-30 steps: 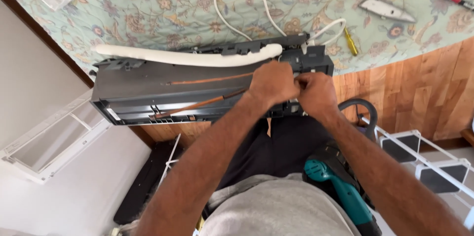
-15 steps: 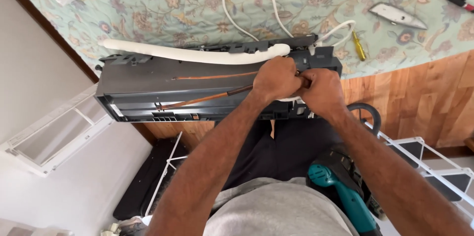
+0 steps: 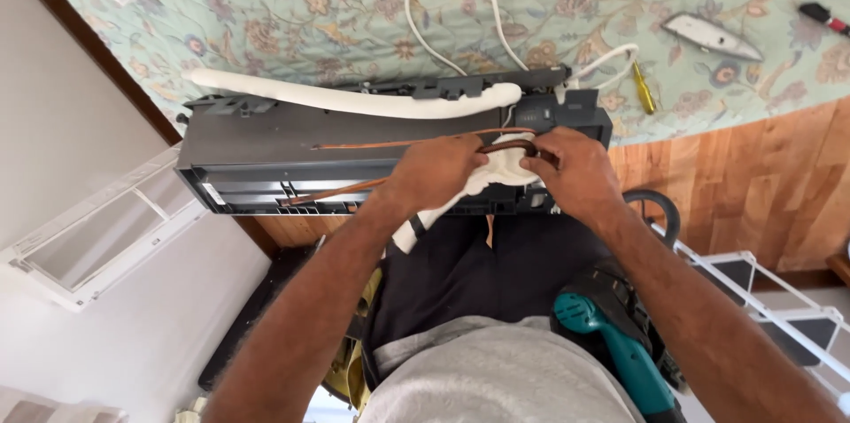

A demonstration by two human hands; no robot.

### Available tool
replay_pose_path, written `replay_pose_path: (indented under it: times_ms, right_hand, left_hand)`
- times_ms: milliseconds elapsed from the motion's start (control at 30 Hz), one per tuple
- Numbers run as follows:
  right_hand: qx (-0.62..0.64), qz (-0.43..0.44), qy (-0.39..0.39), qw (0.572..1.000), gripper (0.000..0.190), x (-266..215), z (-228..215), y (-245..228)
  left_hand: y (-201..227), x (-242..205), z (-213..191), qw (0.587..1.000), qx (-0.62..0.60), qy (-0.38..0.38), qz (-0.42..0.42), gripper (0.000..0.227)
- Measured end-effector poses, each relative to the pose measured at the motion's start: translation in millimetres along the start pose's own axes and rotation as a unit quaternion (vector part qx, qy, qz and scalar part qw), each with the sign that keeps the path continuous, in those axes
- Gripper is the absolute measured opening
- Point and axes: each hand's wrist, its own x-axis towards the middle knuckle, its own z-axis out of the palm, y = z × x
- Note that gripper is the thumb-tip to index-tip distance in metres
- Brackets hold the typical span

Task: Wrapping insulation tape around copper refrigerant lines of an indoor air conditioning unit to finish the installation.

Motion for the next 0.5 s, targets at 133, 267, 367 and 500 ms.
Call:
replay_pose_path:
  times_ms: [133,267,367,500]
  right_hand:
    - [-0.012,-0.027,0.007,1.0,0.019,-6.6,8.2,11.6]
    - [-0.014,-0.017,0.031,0.999,0.026,-11.0,12.5,16.1]
    - [-0.033,-0.049,0.068,0.996,0.029,-10.8,9.1,7.9]
    - [-0.088,-0.073,0.049,0.992,0.03,1.2,-2.8,-8.2]
  left_hand:
    - [0.8,-12.1,-22.2,0.994,-0.083,-0.067,-0.033,0.042]
    - [-12.0,-19.0,-30.9,0.979,-0.16,-0.119,-0.049,0.048]
    - [-2.2,-32.9,-31.6,0.997,0.046,-0.068,0.0,0.044]
    - [-5.5,-52.1,-34.5,0.96,0.281,-0.023,-0.002,0.041]
